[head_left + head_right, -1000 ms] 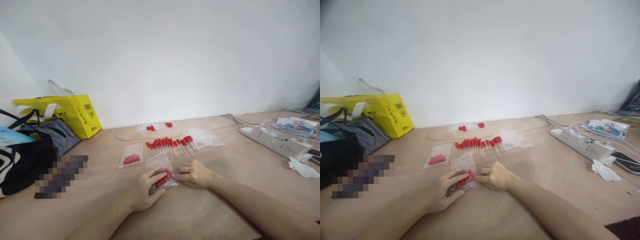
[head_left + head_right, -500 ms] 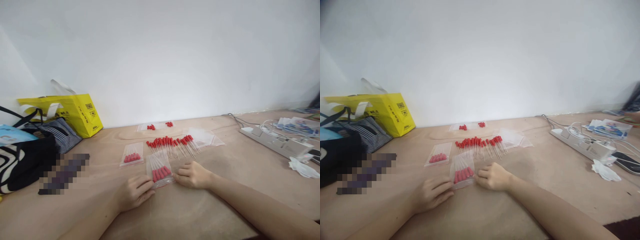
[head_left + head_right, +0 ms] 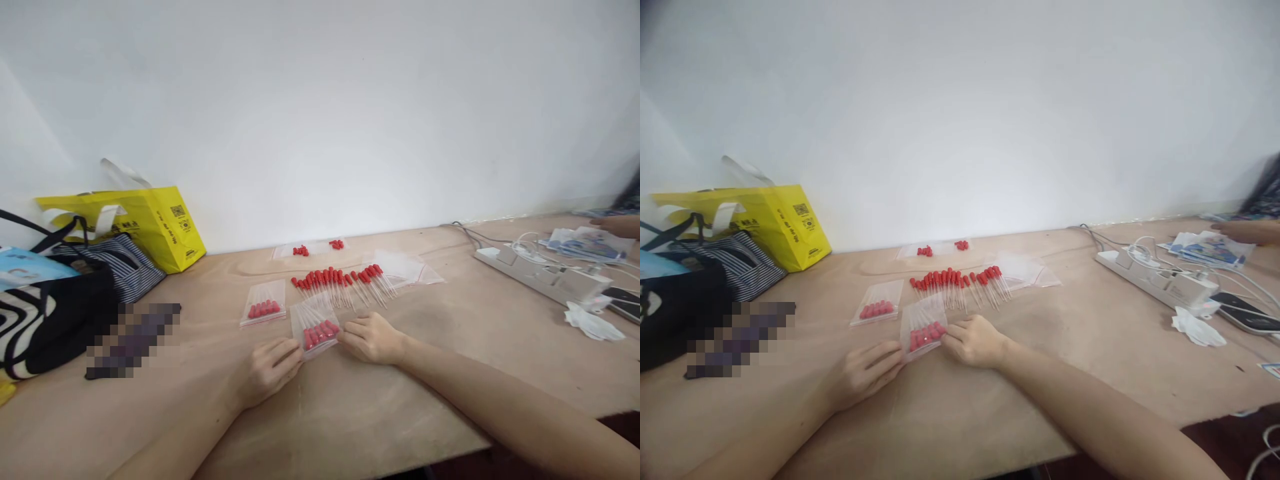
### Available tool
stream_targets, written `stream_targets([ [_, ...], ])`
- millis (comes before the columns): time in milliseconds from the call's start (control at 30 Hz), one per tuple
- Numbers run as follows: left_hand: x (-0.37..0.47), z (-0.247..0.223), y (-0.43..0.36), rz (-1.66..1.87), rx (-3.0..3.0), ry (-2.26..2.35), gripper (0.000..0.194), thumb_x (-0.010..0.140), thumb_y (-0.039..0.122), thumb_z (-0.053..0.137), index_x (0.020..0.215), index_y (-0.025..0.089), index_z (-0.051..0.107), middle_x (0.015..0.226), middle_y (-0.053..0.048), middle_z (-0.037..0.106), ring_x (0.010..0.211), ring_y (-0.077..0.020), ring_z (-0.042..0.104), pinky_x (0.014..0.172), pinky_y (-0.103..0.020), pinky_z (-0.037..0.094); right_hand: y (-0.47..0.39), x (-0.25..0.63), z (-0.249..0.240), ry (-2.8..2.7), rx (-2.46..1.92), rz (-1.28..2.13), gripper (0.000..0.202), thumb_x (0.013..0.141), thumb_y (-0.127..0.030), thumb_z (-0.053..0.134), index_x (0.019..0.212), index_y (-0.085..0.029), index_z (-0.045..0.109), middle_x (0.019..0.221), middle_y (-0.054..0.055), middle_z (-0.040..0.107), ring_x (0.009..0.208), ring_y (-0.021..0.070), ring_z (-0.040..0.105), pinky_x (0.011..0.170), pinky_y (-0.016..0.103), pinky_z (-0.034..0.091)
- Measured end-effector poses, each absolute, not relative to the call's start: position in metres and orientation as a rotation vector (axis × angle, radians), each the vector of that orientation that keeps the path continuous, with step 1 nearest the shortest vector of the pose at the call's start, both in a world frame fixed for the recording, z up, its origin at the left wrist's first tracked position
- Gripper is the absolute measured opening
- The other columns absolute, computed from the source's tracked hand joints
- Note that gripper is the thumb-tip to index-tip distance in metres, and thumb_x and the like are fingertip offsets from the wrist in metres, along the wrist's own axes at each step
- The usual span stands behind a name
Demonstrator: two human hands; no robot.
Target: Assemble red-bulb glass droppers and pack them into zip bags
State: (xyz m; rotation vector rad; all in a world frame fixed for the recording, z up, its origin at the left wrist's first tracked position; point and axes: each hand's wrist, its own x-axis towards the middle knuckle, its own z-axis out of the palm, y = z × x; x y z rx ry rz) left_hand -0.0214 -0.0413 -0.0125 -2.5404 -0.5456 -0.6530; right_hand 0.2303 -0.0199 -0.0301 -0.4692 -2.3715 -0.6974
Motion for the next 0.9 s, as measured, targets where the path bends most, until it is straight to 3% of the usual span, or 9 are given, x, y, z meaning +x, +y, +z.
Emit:
stream_targets([
  [300, -0.020, -0.017, -0.037, -0.828, -2.455, -0.474, 0.019, 0.085, 0.013, 0.043, 0.077, 0.017, 0.060, 0.064, 0.000, 0.060, 0.058, -0.0097, 0.058, 0.052, -0.019, 0.045, -0.014, 0.235, -0.031, -2.332, -0.407, -0.777, 0.018, 0.083, -0.014, 0.044, 0.069, -0.015, 0.055, 0.059, -0.001, 0.052, 0.051, 0.0087, 0.043, 0.046, 0.025, 0.024],
  [633, -0.014, -0.012, -0.039, -0.847, -2.459, -0.488, 0.023, 0.085, 0.011, 0.040, 0.069, 0.015, 0.057, 0.060, 0.000, 0.059, 0.052, -0.0097, 0.056, 0.046, -0.020, 0.042, -0.012, 0.232, -0.032, -2.383, -0.375, -0.785, 0.023, 0.083, -0.009, 0.038, 0.066, -0.014, 0.053, 0.058, 0.000, 0.050, 0.051, 0.0089, 0.041, 0.047, 0.025, 0.027],
  [900, 0.007, -0.010, -0.030, -0.975, -2.434, -0.357, 0.012, 0.080, 0.007, 0.048, 0.079, 0.013, 0.057, 0.071, -0.004, 0.064, 0.065, -0.0128, 0.059, 0.062, -0.024, 0.049, -0.013, 0.227, -0.031, -2.315, -0.447, -0.763, 0.024, 0.083, -0.013, 0.038, 0.064, -0.015, 0.053, 0.054, -0.002, 0.049, 0.048, 0.0079, 0.041, 0.046, 0.024, 0.028],
])
